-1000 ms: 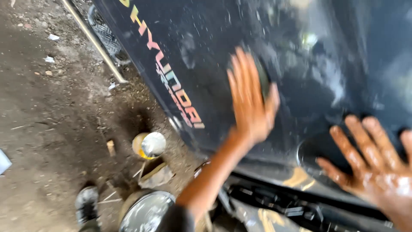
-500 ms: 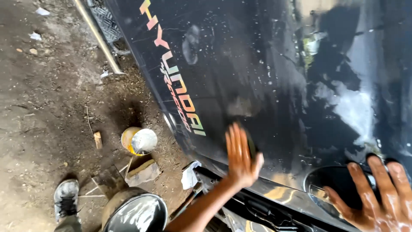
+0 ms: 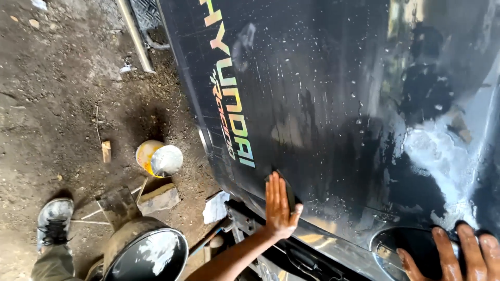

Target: Sanding the side panel of a black car using a sanding block and water.

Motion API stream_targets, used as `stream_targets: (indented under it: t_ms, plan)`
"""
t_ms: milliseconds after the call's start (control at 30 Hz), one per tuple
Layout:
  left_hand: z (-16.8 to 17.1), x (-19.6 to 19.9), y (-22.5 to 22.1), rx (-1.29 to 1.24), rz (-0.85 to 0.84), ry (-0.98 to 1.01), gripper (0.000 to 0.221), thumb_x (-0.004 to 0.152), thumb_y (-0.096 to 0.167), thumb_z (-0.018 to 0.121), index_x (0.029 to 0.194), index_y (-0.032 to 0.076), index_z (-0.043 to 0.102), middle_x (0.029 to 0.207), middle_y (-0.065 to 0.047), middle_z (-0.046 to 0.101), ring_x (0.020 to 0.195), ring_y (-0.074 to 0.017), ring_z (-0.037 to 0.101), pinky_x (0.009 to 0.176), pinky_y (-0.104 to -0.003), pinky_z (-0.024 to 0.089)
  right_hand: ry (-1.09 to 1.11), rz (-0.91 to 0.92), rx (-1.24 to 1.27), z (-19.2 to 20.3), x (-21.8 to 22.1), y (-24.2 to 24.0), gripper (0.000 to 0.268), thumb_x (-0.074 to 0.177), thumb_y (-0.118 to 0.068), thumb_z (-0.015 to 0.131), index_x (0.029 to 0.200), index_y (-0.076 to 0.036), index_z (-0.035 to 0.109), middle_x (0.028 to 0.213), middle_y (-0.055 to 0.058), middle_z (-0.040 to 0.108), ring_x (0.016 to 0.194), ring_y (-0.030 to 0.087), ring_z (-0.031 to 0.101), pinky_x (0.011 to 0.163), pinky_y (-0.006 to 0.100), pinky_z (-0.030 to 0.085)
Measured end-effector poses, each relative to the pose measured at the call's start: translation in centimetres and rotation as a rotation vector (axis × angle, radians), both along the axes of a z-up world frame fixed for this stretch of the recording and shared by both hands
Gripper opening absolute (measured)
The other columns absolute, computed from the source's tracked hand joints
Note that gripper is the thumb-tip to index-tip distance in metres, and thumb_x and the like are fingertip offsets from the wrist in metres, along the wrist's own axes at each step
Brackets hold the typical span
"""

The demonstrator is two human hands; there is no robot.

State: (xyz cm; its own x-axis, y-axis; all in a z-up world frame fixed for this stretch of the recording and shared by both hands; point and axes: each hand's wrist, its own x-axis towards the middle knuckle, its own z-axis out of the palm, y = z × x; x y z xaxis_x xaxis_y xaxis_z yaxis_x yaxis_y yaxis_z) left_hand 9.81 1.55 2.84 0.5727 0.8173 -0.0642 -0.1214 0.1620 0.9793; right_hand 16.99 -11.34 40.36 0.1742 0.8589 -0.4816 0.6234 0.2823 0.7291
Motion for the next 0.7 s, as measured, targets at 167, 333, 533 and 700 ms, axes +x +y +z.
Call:
stream_targets:
  t_ms: [167,333,533,700]
  plan:
    - [-2.2,5.5,14.9,0.007,0.080,0.054,0.077,0.111,0.042,0.033,0.164,-0.008,0.008,0.174,-0.029,0.004,0.164,-0.0394,0.004,0.133,-0.051,0.003,0.068,0.103,-0.128,0.7,0.3,0.5,0.051,0.082,-0.044,0.081,0.129,-0.029,0.068,0.118,0.035,0.073,0.115,0.067,0.064,0.104,0.077,0.047]
    - [-0.6,2.9,14.1,-0.023,0.089,-0.019,0.074,0.113,0.042,0.031,0.165,-0.005,0.011,0.175,-0.027,0.007,0.165,-0.0379,0.006,0.135,-0.051,0.005,0.067,0.102,-0.110,0.4,-1.3,3.2,0.048,0.080,-0.040,0.083,0.124,-0.029,0.070,0.113,0.035,0.072,0.110,0.066,0.064,0.100,0.077,0.048]
    - [-3.7,2.8,6.1,0.196,0.035,-0.010,0.074,0.111,0.045,0.031,0.163,-0.005,0.014,0.171,-0.030,0.009,0.164,-0.0422,0.008,0.135,-0.057,0.008,-0.064,-0.298,0.273,-0.8,-2.1,1.6,0.073,0.071,-0.048,0.078,0.120,0.005,0.067,0.123,0.038,0.063,0.120,0.056,0.055,0.114,0.066,0.044]
    - [-1.7,8.1,21.9,0.069,0.116,0.057,0.075,0.115,0.047,0.026,0.169,-0.001,0.007,0.179,-0.018,0.000,0.167,-0.0325,0.001,0.141,-0.047,0.000,-0.182,-0.207,0.025,-0.4,-1.9,0.8,0.079,0.066,-0.052,0.086,0.114,0.010,0.074,0.118,0.034,0.068,0.126,0.055,0.056,0.116,0.065,0.042]
